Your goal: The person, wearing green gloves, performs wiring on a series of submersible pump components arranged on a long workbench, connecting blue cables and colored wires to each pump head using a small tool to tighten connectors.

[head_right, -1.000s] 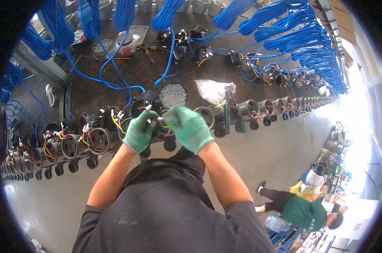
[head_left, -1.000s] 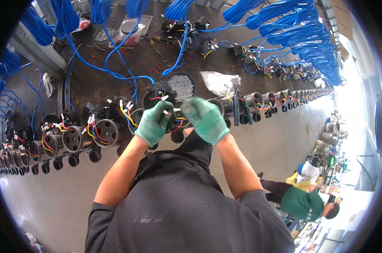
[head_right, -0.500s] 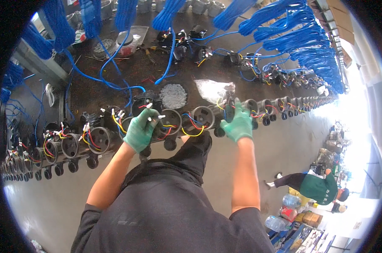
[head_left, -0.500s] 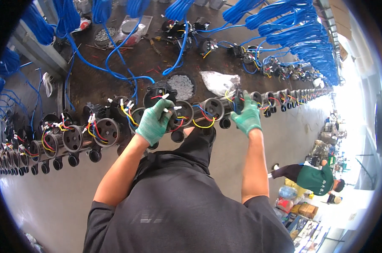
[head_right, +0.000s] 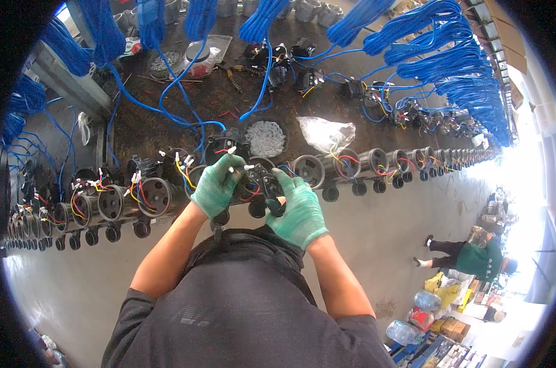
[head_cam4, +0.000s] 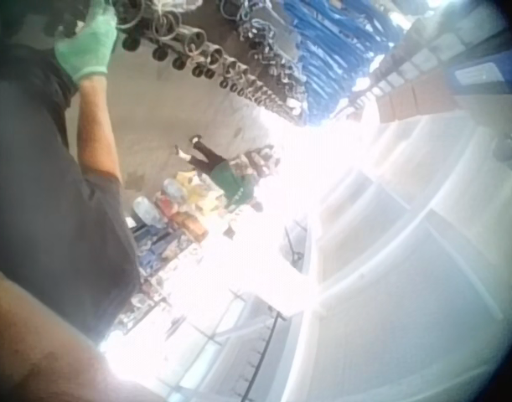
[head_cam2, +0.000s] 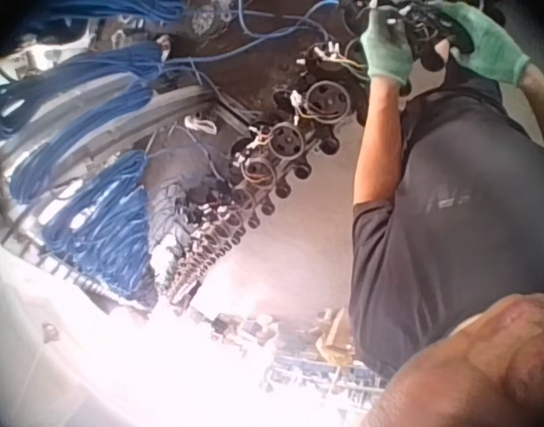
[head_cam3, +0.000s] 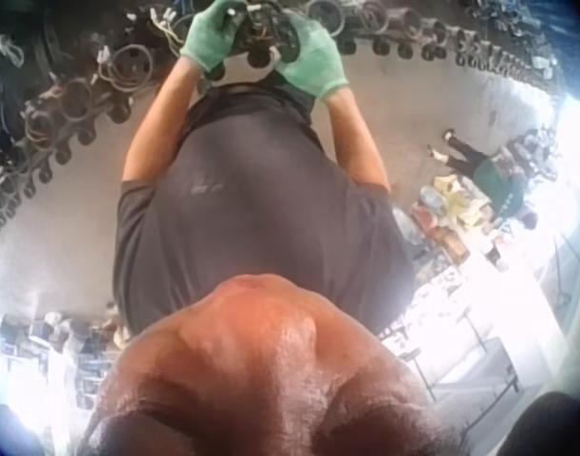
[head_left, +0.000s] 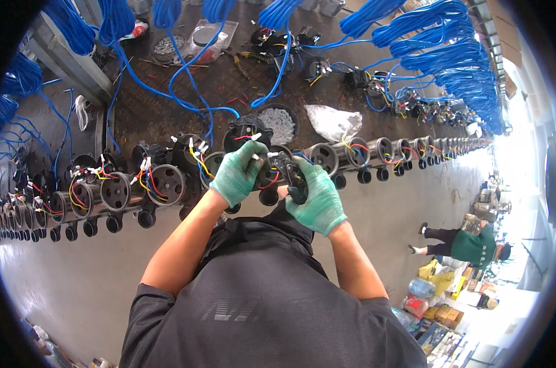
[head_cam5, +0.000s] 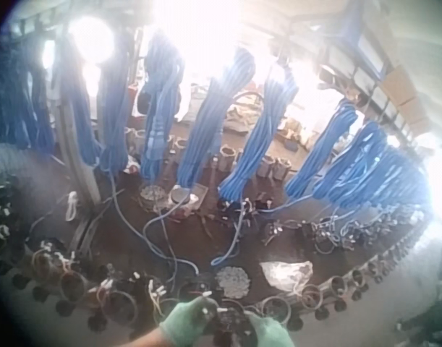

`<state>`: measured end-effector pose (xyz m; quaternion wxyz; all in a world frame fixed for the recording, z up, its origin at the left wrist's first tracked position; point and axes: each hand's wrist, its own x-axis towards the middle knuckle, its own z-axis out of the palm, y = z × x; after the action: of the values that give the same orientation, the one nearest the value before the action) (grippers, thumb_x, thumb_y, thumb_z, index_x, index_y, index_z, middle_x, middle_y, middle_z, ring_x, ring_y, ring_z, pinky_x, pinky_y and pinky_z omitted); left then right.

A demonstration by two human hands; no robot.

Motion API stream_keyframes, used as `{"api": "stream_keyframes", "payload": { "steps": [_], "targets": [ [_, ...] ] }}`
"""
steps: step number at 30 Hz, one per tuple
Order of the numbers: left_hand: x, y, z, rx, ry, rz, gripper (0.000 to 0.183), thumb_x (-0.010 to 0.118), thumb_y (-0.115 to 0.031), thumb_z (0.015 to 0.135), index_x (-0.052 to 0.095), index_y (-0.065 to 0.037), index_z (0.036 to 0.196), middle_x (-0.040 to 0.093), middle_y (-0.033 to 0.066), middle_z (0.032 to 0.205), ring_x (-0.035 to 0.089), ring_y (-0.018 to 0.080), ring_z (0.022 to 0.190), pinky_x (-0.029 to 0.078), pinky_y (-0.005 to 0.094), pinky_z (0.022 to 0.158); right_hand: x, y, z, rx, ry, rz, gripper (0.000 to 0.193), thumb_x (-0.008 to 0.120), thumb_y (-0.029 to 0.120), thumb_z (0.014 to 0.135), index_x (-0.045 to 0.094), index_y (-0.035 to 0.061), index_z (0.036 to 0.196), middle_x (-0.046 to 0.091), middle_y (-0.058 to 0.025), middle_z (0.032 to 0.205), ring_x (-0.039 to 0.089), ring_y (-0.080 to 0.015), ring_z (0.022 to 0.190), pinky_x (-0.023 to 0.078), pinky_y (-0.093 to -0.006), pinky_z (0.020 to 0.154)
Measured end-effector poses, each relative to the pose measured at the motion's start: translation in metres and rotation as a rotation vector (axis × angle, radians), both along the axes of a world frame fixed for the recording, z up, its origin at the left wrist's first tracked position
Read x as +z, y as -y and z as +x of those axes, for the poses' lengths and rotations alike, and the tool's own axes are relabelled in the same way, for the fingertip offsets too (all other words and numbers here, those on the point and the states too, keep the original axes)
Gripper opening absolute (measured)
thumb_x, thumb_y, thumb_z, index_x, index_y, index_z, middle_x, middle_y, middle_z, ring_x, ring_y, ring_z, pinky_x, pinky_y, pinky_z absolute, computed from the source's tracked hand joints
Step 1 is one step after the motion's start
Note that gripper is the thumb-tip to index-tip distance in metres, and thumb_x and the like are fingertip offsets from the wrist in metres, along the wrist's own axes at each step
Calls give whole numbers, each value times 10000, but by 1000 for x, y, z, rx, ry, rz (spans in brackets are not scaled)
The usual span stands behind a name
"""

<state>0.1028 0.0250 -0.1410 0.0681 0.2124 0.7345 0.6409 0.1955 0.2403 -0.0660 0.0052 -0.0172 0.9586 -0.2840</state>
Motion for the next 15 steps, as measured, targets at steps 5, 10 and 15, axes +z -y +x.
{"api": "stream_keyframes", "payload": {
  "steps": [5,10,15],
  "targets": [
    [-3,0,-1,8,-37,9,247,666,35,1019,671,-45,1253,747,162,921,762,284,822,585,368,760,-5,8,-9,18,-5,-72,794,875,174,781,593,18,1507,680,-238,1234,680,-429,1141,569,-487,1003],
    [-6,2,-1,-12,-5,-20,272,663,44,1002,674,-44,1260,748,180,949,766,312,843,590,380,777,-15,9,-15,45,35,-119,793,901,202,764,604,19,1476,686,-240,1209,693,-419,1122,582,-481,975],
    [-11,1,-1,-21,-35,8,280,636,62,1012,667,-27,1276,746,159,1000,740,269,904,581,361,841,-31,14,-15,28,5,-48,754,890,156,751,608,17,1437,709,-217,1145,736,-406,1014,614,-477,894]
  ]
}}
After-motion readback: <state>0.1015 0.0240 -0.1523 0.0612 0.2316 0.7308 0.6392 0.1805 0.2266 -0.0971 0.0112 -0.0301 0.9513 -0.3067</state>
